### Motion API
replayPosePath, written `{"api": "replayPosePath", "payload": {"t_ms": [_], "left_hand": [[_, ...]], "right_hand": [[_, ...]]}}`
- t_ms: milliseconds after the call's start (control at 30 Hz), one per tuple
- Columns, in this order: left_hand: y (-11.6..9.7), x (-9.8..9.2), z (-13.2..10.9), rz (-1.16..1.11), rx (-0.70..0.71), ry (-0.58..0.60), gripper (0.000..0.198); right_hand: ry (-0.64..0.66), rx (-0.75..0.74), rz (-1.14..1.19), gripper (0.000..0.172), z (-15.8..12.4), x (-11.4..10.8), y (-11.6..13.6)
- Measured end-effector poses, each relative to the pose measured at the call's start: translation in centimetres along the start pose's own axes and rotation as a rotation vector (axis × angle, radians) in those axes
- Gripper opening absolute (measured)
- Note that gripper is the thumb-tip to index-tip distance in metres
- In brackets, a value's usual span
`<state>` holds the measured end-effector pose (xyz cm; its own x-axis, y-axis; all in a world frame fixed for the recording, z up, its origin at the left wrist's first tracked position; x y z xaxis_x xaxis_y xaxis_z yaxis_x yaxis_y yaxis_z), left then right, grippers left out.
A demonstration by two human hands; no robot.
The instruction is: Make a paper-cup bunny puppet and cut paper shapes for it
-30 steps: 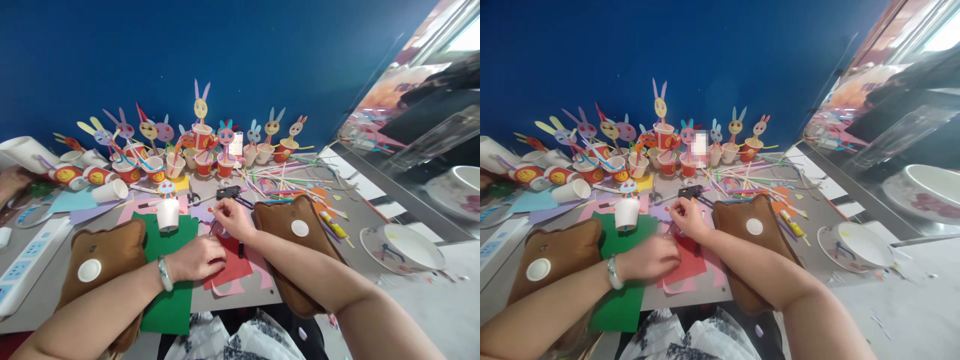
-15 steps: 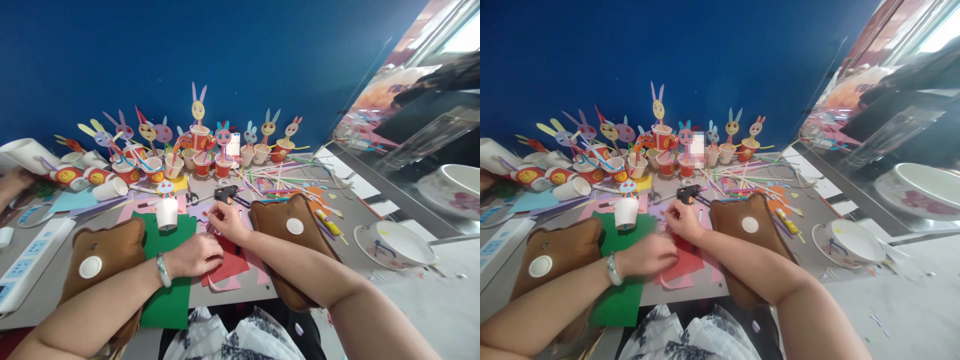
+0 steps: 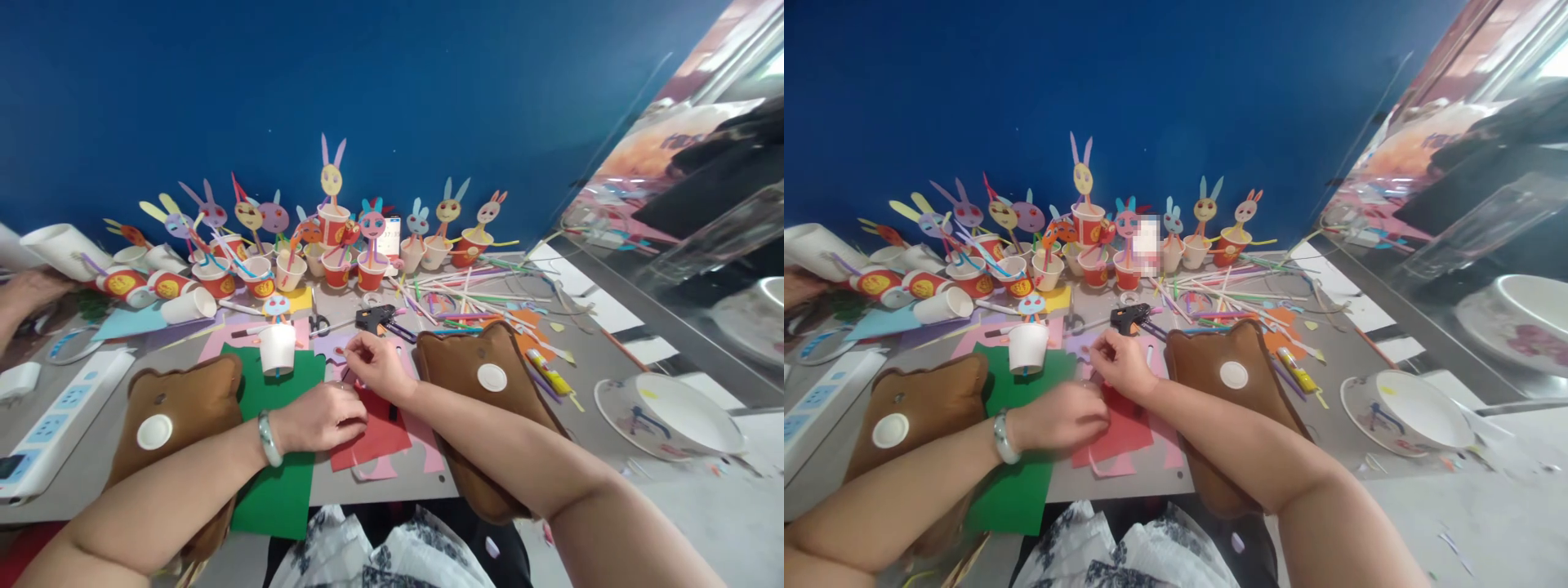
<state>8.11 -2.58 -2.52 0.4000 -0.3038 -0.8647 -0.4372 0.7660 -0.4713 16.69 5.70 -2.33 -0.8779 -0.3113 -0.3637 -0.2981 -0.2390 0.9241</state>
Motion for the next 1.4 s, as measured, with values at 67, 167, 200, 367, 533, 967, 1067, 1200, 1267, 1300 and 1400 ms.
{"api": "replayPosePath", "payload": {"t_ms": [67, 167, 200, 367, 533, 967, 1067, 1200, 1267, 1300, 1400], "left_hand": [[-0.1, -0.2, 0.0, -0.01, 0.001, 0.002, 0.018], [-0.5, -0.6, 0.2, -0.031, 0.024, 0.013, 0.018], [-0.6, -0.7, 0.2, -0.03, 0.035, 0.017, 0.018], [-1.0, -1.1, 0.4, 0.036, 0.048, 0.032, 0.02], [-1.2, -1.1, 0.4, 0.064, 0.062, 0.052, 0.021], [-0.5, -0.1, 0.0, 0.047, 0.022, 0.041, 0.021], [-0.7, -0.3, 0.0, 0.026, 0.006, 0.047, 0.021], [-0.6, -0.2, 0.0, -0.002, -0.023, 0.031, 0.021], [-0.4, 0.0, -0.1, -0.042, -0.015, 0.014, 0.019], [-0.3, 0.1, -0.2, -0.062, -0.008, 0.008, 0.017], [0.0, 0.3, -0.2, -0.063, 0.005, -0.02, 0.015]], "right_hand": [[-0.038, 0.007, 0.023, 0.017, 0.2, -0.7, 0.3], [-0.094, 0.035, 0.077, 0.024, 0.7, -1.7, 0.3], [-0.096, 0.049, 0.094, 0.027, 0.9, -1.9, 0.2], [-0.057, 0.122, 0.138, 0.031, 1.0, -1.7, -0.6], [-0.018, 0.172, 0.177, 0.032, 0.8, -1.3, -1.2], [-0.028, 0.086, 0.139, 0.018, 0.4, -0.2, -0.6], [-0.007, 0.064, 0.191, 0.021, 0.3, 0.4, -1.0], [-0.046, -0.074, 0.134, 0.021, -0.5, -0.1, 0.8], [-0.09, -0.216, 0.037, 0.017, -1.4, -1.2, 3.4], [-0.106, -0.304, -0.022, 0.015, -1.9, -1.9, 5.1], [-0.139, -0.637, -0.221, 0.01, -3.9, -4.8, 10.8]]}}
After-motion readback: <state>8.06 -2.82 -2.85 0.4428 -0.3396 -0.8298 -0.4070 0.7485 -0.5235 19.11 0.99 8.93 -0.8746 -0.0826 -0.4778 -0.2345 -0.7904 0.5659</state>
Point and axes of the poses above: each hand's wrist, its own z-axis towards the middle knuckle, its own x-axis out of the palm, y = z × x, the point moved 6 cm from there along z, towards the middle knuckle, and after that the axes turned 6 degrees about x, right-handed, at the moved point
